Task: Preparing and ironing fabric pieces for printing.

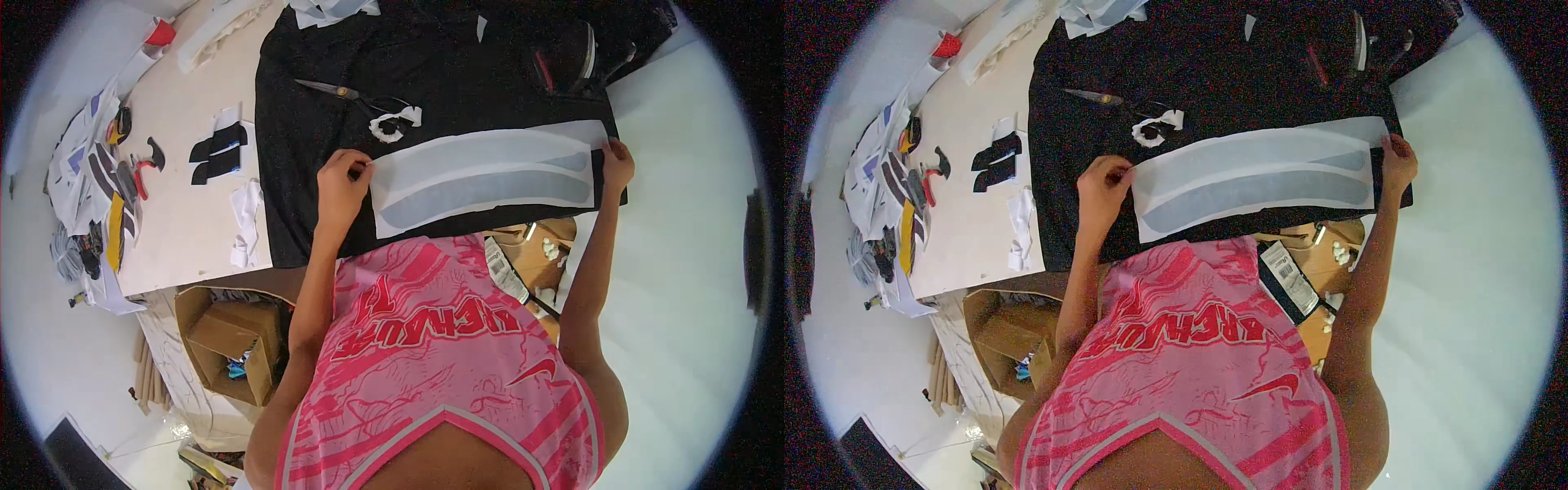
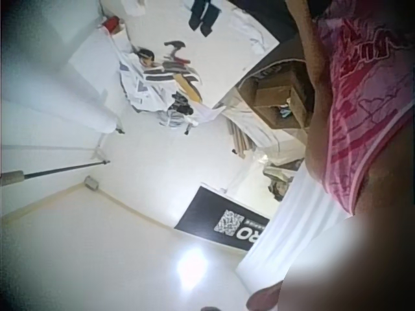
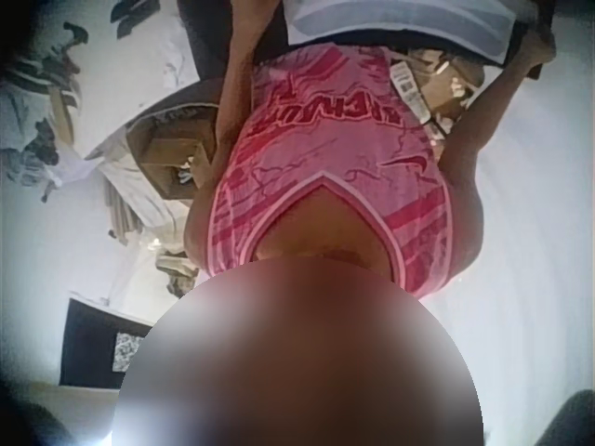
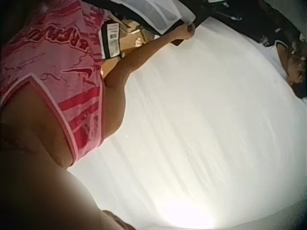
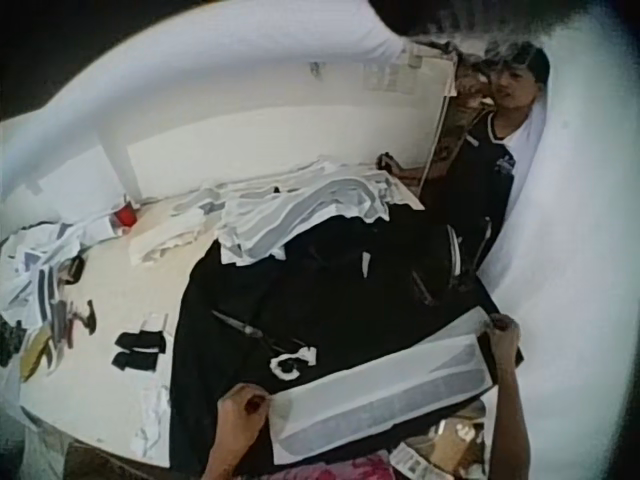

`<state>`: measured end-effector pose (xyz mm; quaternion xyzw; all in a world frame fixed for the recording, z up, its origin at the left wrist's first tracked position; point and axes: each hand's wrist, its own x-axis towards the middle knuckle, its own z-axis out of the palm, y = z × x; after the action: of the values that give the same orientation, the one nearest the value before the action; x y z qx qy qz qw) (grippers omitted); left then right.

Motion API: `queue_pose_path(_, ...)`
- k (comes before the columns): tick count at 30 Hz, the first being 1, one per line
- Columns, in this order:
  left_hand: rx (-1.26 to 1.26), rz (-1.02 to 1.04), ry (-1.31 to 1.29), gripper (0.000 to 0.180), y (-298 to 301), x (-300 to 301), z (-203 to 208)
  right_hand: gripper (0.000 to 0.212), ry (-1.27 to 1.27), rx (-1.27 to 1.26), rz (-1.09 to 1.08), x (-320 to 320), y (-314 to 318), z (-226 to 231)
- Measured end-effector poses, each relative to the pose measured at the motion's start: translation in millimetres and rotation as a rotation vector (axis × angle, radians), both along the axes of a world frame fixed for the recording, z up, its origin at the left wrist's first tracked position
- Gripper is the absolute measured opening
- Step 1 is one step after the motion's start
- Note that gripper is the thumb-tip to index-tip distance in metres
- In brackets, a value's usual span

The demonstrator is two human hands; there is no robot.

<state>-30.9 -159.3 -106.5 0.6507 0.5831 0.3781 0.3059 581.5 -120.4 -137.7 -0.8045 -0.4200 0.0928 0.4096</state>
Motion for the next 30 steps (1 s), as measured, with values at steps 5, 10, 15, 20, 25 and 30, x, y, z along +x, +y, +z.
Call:
queue_pose_path(5, 0.180, 0.073, 0.147, 0.015, -27.4, -12.5, 16.2, 0.025, -0.614, 0.222, 0.288, -141.2, -20.9, 25.8)
queue_pose_path(10, 0.191, -0.170, 0.216, 0.018, -54.7, 38.8, 17.9, 0.018, -0.561, 0.129, 0.590, -245.2, -64.8, 38.0)
queue_pose_path(15, 0.169, -0.255, 0.161, 0.022, -48.2, 97.8, 8.1, 0.017, -0.498, 0.111, 0.620, -206.2, -59.8, 43.6)
queue_pose_path(20, 0.079, -0.158, 0.146, 0.026, -43.3, 113.9, -0.3, 0.020, -0.287, 0.222, 0.340, -121.6, -25.9, 54.9)
queue_pose_path(25, 0.060, -0.015, 0.223, 0.026, -49.8, 93.9, 8.7, 0.023, 0.109, 0.328, 0.165, -89.5, 4.2, 58.4)
queue_pose_path(30, 0.094, 0.098, 0.350, 0.028, -54.3, 128.7, 18.7, 0.012, -0.329, 0.351, 0.420, -91.7, 12.4, 76.8)
